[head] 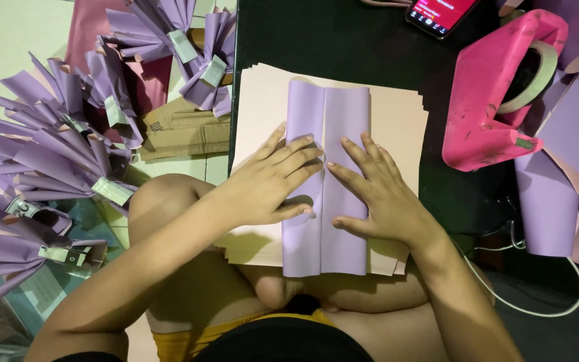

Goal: Assembling decorative paper bouquets by folding and taping colored paper sheets.

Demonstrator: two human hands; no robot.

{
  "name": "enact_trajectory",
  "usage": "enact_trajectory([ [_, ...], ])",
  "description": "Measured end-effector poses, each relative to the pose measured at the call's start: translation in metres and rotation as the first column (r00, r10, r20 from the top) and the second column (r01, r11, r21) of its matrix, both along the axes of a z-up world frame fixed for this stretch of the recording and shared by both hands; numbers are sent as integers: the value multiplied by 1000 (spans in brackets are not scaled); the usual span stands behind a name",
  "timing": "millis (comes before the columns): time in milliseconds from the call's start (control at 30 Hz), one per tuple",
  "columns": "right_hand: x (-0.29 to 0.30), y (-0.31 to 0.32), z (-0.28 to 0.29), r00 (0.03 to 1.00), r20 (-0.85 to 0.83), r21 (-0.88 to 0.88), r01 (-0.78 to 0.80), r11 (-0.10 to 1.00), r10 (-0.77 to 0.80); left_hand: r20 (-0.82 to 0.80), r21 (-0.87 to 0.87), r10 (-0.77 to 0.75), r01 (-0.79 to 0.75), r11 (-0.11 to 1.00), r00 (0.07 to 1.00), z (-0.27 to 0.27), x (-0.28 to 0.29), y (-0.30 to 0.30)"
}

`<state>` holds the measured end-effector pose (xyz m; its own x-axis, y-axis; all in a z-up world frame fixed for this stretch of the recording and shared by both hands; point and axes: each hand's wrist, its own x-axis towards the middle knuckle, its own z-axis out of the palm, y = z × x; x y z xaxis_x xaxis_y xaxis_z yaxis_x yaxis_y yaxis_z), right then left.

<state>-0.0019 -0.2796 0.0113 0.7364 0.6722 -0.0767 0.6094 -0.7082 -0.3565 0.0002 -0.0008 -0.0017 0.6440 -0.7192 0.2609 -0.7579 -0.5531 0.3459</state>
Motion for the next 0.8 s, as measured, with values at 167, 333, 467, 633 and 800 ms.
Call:
enact_trajectory([
  [167, 0, 1, 1, 1000, -5, 10, 11, 1000, -11, 0, 5, -1, 1, 1000, 1000, -3, 0, -1],
  [333, 0, 1, -1, 1000, 0, 2, 11, 1000, -11, -10, -9, 1, -1, 1000, 1000, -4, -1, -1],
  [467, 0, 0, -1, 1000, 3, -6, 13, 1000, -13, -14, -6, 5, -5, 1000, 1000, -2, 0, -1],
  [633, 0, 0, -1, 1000, 29, -2, 1, 1000, -1, -23, -13, 16, -17, 1000, 1000, -3, 0, 0],
  [800, 0, 1, 0, 1000, 31, 4, 0, 1000, 0, -24, -8, 46, -46, 999, 999, 0, 2, 1],
])
